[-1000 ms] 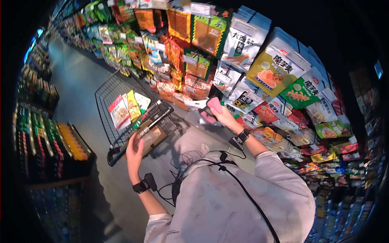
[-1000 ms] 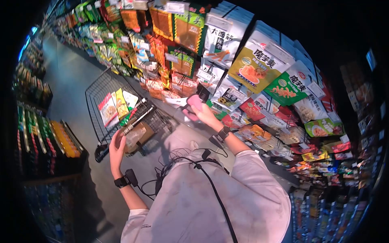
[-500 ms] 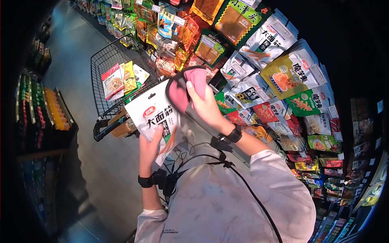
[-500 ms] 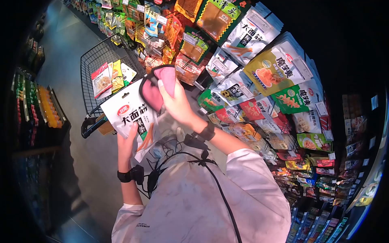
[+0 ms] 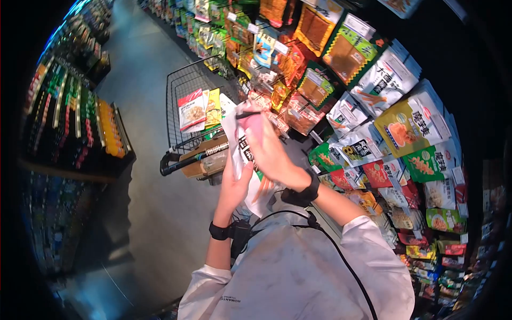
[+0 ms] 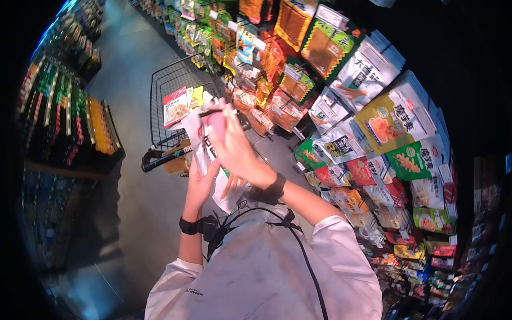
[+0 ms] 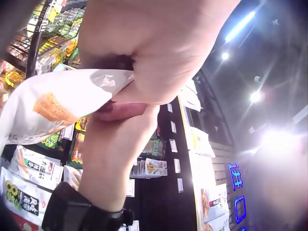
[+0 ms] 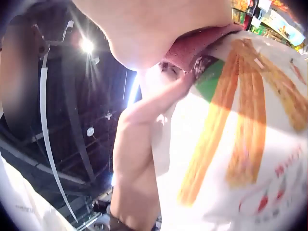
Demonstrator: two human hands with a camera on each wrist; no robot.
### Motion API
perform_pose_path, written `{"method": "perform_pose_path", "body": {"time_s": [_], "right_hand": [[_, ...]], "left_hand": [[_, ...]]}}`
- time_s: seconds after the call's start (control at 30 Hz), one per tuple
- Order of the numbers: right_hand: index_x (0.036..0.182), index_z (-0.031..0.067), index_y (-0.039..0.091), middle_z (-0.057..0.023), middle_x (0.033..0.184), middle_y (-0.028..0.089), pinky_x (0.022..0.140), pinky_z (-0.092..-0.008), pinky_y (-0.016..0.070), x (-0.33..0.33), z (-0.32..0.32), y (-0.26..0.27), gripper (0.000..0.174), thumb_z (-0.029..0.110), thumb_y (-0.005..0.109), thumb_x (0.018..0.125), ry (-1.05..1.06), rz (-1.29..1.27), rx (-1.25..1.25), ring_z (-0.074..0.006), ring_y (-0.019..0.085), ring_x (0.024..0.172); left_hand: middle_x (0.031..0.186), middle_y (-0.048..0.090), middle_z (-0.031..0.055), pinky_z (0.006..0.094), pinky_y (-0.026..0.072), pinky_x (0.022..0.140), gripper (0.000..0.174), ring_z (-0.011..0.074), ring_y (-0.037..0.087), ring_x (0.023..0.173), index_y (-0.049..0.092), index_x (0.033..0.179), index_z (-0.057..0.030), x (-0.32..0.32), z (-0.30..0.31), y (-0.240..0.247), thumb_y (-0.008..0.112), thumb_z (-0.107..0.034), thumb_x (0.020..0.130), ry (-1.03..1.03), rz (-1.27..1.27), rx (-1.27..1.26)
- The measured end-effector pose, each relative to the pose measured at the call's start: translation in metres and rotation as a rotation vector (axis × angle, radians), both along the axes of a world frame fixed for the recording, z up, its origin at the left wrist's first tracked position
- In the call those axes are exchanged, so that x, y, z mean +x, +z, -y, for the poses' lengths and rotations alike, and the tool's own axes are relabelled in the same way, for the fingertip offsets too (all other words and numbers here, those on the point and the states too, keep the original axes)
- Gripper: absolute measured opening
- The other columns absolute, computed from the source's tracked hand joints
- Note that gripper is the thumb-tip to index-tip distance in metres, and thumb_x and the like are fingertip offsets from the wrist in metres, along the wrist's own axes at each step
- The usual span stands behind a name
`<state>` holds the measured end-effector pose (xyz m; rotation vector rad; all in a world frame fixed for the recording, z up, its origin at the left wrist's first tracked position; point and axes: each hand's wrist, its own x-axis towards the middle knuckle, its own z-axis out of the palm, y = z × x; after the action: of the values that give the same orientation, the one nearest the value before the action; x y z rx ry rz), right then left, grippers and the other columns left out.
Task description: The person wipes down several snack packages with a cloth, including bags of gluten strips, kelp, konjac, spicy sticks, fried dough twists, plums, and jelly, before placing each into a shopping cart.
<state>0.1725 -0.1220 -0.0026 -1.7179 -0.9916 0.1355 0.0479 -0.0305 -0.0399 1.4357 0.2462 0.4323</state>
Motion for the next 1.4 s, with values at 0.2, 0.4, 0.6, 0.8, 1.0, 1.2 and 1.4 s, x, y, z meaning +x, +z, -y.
{"method": "perform_pose_path", "body": {"time_s": [0.2,0.4,0.6,0.8,1.0,1.2,1.4], "right_hand": [[0.144,0.0034,0.046,-0.0219,0.155,0.036,0.121,-0.0514,0.0226,-0.028,0.013,0.036,0.061,0.031,0.063,0.093,0.196,0.444,-0.086,-0.0403,0.027,0.148],[0.120,0.0020,0.062,-0.0213,0.137,0.053,0.115,-0.0524,0.0326,0.015,0.019,0.036,0.040,0.026,0.067,0.088,-0.054,0.552,-0.031,-0.0411,0.041,0.136],[0.138,-0.0017,0.049,-0.0243,0.144,0.044,0.114,-0.0532,0.0340,0.012,0.030,0.009,0.052,0.029,0.061,0.097,-0.092,0.483,0.017,-0.0399,0.042,0.136],[0.140,-0.0005,0.047,-0.0240,0.151,0.039,0.119,-0.0515,0.0270,-0.027,0.034,-0.005,0.055,0.029,0.061,0.096,0.244,0.449,-0.068,-0.0387,0.033,0.145],[0.149,-0.0022,0.038,-0.0243,0.159,0.029,0.122,-0.0454,0.0231,0.012,0.024,-0.013,0.062,0.022,0.059,0.095,-0.077,0.142,-0.075,-0.0418,0.025,0.149],[0.151,0.0060,0.041,-0.0220,0.160,0.029,0.120,-0.0513,0.0242,-0.023,0.043,-0.006,0.065,0.026,0.065,0.093,0.441,0.433,-0.276,-0.0389,0.023,0.150],[0.152,0.0036,0.037,-0.0237,0.160,0.027,0.123,-0.0475,0.0177,-0.009,0.009,-0.021,0.067,0.028,0.063,0.095,0.211,0.211,-0.142,-0.0396,0.021,0.151]], "left_hand": [[0.142,0.051,0.0157,0.0364,0.0401,0.109,0.051,0.0228,0.050,0.130,0.042,0.145,0.0036,-0.012,-0.019,-0.021,0.058,-0.014,0.099,-0.154,-0.192,0.104],[0.135,0.057,0.0106,0.0329,0.0431,0.103,0.045,0.0187,0.054,0.122,0.046,0.141,0.0026,0.010,-0.001,-0.005,0.060,-0.013,0.101,-0.094,-0.089,0.097],[0.135,0.057,0.0082,0.0360,0.0444,0.106,0.047,0.0205,0.055,0.125,0.044,0.145,-0.0029,0.029,0.002,0.015,0.051,-0.028,0.106,0.128,-0.029,-0.604],[0.127,0.062,0.0144,0.0397,0.0562,0.092,0.056,0.0267,0.066,0.109,0.054,0.133,-0.0049,0.036,-0.046,0.001,0.046,-0.052,0.104,0.157,-0.045,-0.738],[0.135,0.058,0.0101,0.0404,0.0454,0.106,0.048,0.0243,0.057,0.122,0.045,0.143,-0.0041,0.058,-0.022,-0.006,0.039,-0.038,0.110,0.116,0.167,-0.948],[0.146,0.051,0.0137,0.0464,0.0387,0.113,0.051,0.0311,0.051,0.132,0.040,0.148,-0.0027,0.044,-0.068,-0.023,0.028,-0.036,0.111,0.428,0.097,-1.013],[0.147,0.050,0.0166,0.0502,0.0378,0.114,0.047,0.0335,0.049,0.134,0.043,0.145,-0.0023,0.017,-0.087,-0.048,0.026,-0.030,0.110,0.560,0.172,-1.158]]}}
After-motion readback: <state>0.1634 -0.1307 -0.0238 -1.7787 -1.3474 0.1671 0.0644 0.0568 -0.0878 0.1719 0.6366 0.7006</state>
